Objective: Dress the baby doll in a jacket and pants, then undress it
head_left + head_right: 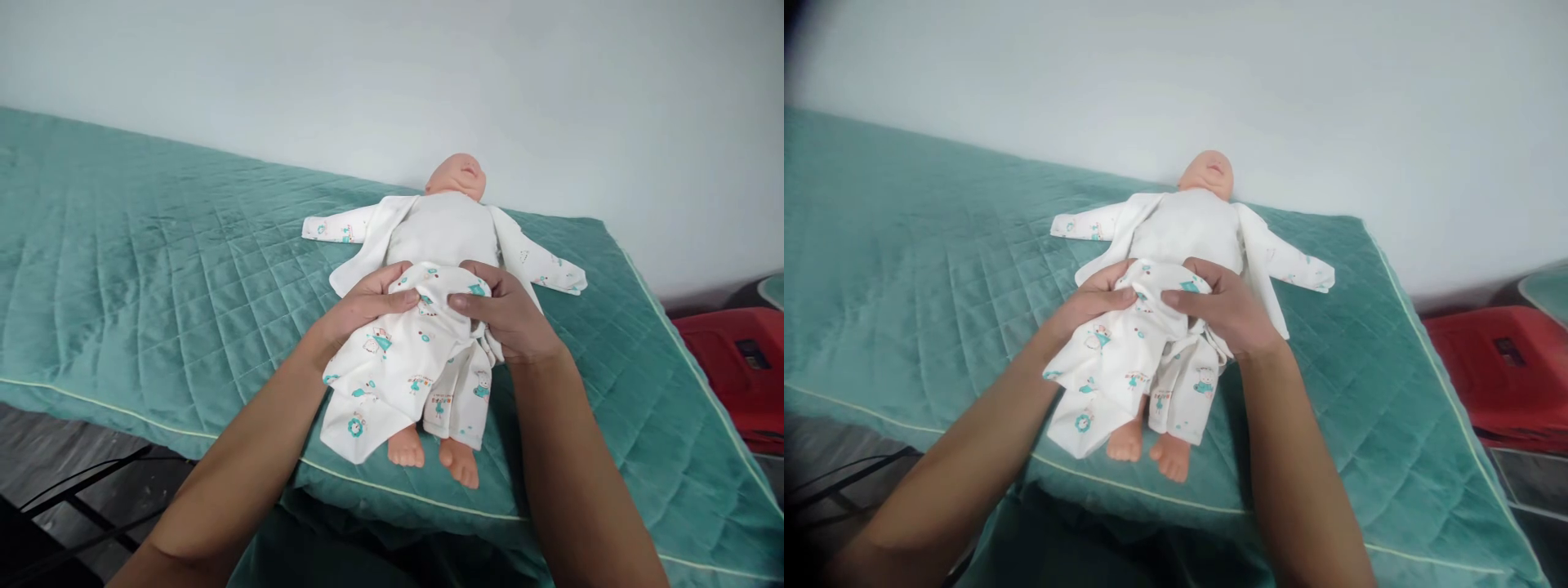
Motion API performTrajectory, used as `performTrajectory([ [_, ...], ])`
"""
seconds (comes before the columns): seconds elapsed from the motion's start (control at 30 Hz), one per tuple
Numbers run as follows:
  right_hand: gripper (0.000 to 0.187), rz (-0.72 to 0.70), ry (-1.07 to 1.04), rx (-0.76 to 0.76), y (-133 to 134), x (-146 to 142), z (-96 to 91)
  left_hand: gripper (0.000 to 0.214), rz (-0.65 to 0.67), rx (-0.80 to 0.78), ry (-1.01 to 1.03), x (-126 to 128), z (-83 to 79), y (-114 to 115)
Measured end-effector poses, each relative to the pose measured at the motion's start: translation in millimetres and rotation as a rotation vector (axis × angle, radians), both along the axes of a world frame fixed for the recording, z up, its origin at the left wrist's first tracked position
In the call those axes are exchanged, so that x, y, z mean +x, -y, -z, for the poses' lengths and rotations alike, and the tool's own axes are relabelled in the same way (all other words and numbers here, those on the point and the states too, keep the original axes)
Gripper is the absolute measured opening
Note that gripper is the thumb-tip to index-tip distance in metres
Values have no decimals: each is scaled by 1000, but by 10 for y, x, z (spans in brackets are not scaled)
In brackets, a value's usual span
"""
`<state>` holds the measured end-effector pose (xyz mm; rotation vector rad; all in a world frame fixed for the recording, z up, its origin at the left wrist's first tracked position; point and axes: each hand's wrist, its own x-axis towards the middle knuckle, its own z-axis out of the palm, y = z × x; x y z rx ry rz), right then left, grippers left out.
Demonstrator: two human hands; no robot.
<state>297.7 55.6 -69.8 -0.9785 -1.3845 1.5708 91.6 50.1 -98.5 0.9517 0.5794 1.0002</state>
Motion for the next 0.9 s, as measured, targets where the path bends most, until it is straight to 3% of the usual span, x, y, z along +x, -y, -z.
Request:
performTrajectory([
  [0.17,36,-229,293,89,53,-34,-104,27,-74,28,16,19,43,-34],
  [0.27,28,-276,410,118,80,-50,-97,26,-69,49,-5,20,59,-44],
  [0.37,23,-123,253,115,77,-64,-17,35,-42,86,-84,-10,57,-46],
  [0.47,19,70,63,73,47,-78,55,56,106,162,-162,-72,12,-44],
  [0.6,15,145,-38,17,21,-88,62,72,261,206,-293,-127,-41,-38],
  [0.77,20,113,-41,22,51,-93,30,52,128,76,-191,-73,50,-21],
  [0.9,33,-41,95,41,73,-81,-18,47,-70,0,-34,15,60,4],
])
